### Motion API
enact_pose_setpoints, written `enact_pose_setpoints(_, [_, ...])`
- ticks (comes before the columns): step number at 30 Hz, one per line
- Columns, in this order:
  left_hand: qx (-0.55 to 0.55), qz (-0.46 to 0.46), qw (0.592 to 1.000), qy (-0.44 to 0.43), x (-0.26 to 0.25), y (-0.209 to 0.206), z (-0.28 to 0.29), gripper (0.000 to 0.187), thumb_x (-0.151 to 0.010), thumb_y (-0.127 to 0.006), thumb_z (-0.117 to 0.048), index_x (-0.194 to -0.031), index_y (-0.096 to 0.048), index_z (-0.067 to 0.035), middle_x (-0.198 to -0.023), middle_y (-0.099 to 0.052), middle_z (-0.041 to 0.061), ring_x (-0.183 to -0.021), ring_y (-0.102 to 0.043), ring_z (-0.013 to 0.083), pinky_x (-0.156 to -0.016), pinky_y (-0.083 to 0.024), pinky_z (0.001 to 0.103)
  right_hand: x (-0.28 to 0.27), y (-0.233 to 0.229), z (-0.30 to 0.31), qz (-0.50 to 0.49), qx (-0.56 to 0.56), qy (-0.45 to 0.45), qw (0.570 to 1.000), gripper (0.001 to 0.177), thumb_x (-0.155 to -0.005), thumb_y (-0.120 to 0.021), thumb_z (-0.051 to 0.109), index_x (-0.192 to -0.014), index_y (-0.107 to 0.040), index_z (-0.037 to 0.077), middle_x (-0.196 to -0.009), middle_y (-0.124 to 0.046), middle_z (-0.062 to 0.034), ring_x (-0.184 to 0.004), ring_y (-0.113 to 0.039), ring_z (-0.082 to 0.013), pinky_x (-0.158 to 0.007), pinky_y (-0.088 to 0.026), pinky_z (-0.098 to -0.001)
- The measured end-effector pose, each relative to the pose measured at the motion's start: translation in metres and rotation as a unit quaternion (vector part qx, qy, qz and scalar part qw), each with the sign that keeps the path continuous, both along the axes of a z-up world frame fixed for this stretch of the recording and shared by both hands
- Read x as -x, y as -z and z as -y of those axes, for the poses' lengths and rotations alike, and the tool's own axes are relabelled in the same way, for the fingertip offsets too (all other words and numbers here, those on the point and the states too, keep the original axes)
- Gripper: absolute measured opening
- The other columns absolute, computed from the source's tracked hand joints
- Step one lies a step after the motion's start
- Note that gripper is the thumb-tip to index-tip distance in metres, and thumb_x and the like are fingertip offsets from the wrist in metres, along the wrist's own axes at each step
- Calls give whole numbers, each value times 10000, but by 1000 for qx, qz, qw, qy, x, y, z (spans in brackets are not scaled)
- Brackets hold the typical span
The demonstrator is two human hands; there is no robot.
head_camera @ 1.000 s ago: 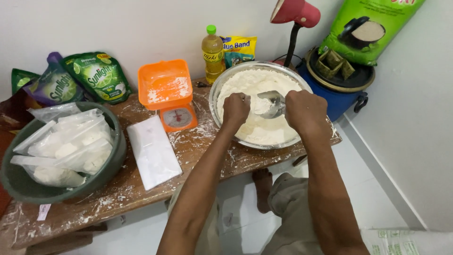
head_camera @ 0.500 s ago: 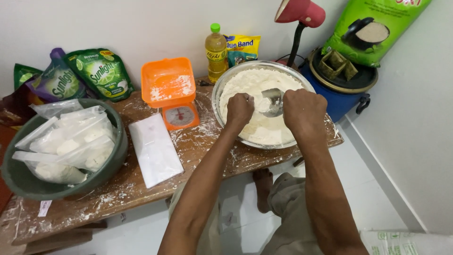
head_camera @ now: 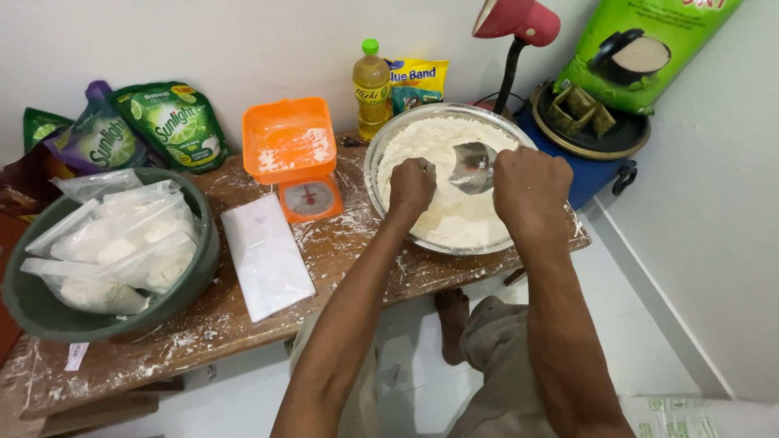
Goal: Measuring and bagging white powder using a scoop and a scale
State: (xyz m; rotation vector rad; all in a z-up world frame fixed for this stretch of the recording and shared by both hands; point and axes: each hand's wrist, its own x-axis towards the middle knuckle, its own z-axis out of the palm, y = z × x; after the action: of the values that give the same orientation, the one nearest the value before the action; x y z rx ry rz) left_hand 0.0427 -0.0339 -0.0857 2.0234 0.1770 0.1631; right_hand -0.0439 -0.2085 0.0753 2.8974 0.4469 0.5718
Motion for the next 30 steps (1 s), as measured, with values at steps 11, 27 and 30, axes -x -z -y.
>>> enact_pose_setpoints(11, [-41,44,997,-40,3,-15,-8,253,-982,-584,-167,-1066,-761,-6,-839,-741,226,-807,-753,412,-687,-626,514,-11,0,40,-74,-83,83,990,167,-899,-632,52,-877,-781,-21,-713,-724,-212,-720,-746,-447,-623,-566,-513])
enact_pose_setpoints(27, [-16,118,991,-54,24,-53,-14,248,-940,-582,-266,-1010,-722,-74,-927,-742,208,-977,-694,475,-902,-540,592,-75,112,33,-287,-69,59,954,267,-876,-651,49,-1094,-754,-65,-942,-764,-303,-918,-753,-487,-767,-583,-613])
enact_pose_setpoints(30, [-6,114,993,-38,27,-54,-14,239,-955,-571,-275,-1026,-734,-115,-939,-754,171,-1001,-705,438,-897,-554,563,-86,133,37,-266,-58,53,961,227,-863,-660,20,-1054,-762,-51,-872,-761,-274,-855,-764,-456,-723,-593,-593])
